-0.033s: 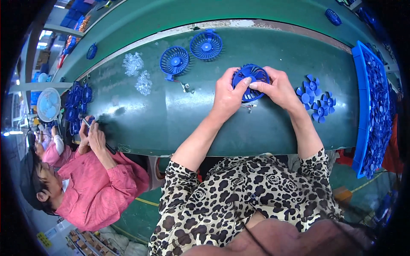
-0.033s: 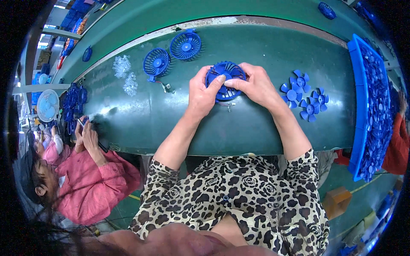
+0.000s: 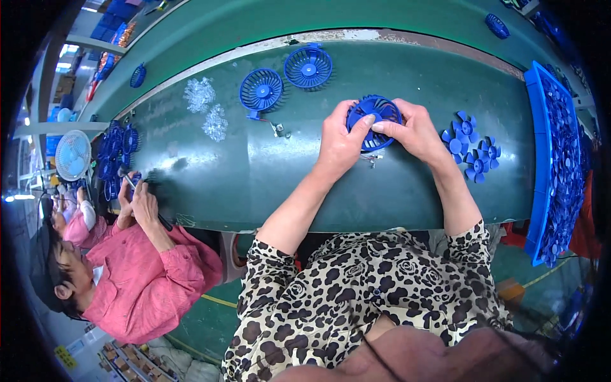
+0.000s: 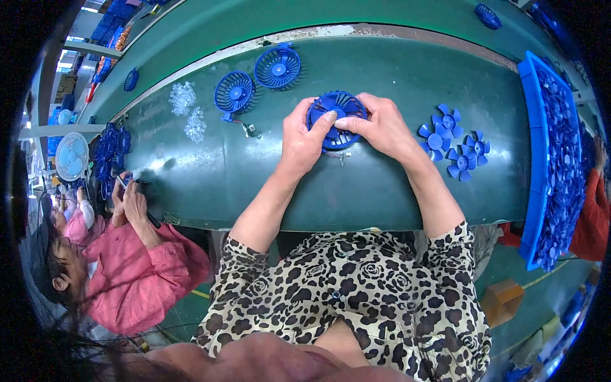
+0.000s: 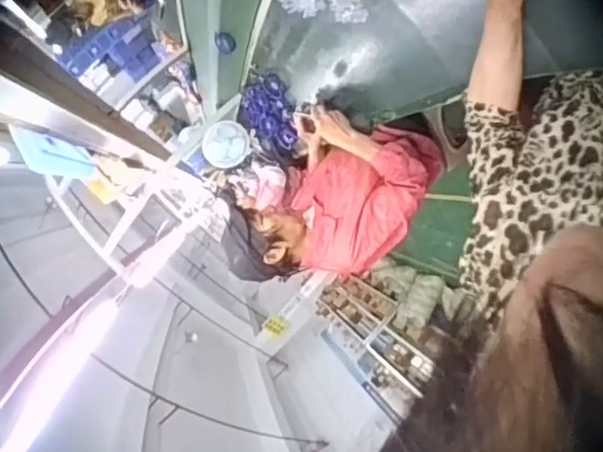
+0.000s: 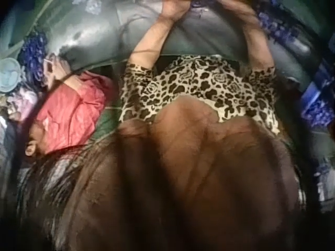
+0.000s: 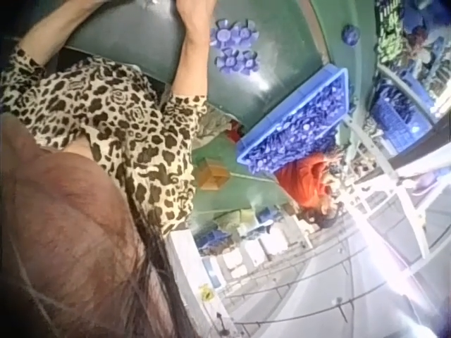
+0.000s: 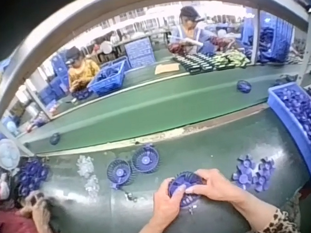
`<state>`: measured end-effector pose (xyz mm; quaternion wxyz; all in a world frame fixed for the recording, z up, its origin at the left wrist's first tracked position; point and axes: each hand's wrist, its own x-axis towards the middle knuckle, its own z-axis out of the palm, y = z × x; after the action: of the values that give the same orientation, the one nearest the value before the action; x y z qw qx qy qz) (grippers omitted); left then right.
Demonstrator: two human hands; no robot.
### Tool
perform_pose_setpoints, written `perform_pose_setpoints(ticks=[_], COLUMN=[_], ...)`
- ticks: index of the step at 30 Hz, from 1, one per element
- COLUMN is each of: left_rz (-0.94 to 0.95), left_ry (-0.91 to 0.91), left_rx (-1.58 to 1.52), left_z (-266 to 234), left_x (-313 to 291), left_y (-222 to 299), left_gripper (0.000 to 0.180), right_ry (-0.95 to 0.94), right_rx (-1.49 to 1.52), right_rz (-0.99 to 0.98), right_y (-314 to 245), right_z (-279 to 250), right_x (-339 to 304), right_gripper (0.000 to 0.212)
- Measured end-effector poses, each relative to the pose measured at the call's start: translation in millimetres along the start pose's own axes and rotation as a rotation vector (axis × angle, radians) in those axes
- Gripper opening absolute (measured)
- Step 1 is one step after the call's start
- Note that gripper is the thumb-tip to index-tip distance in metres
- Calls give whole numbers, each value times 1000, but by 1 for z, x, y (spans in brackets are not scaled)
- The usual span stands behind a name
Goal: Assembling small handheld fans by placing motors and blades into plastic casings on a production line.
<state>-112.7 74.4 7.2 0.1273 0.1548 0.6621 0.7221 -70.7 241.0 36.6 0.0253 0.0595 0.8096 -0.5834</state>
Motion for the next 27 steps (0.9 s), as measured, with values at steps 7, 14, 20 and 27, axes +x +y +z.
perform_pose_setpoints(ticks=[7, 14, 20, 27], left_rz=[276, 407, 429, 211], left_ry=[217, 202, 169, 294], left_rx=[518, 973, 1084, 911], left_z=[-12, -22, -22, -24], left_x=[18, 24, 20, 16], left_y=[4, -5, 7, 6], left_gripper=[42, 27, 17, 22], right_ry=[32, 516, 414, 293], right_rx=[-17, -5, -763, -1018], right_rz=[125, -55, -206, 33], right_y=[11, -10, 20, 27], right_z=[-7, -90, -113, -65], right_x=[18, 43, -51, -92], right_gripper=[32, 45, 24, 29])
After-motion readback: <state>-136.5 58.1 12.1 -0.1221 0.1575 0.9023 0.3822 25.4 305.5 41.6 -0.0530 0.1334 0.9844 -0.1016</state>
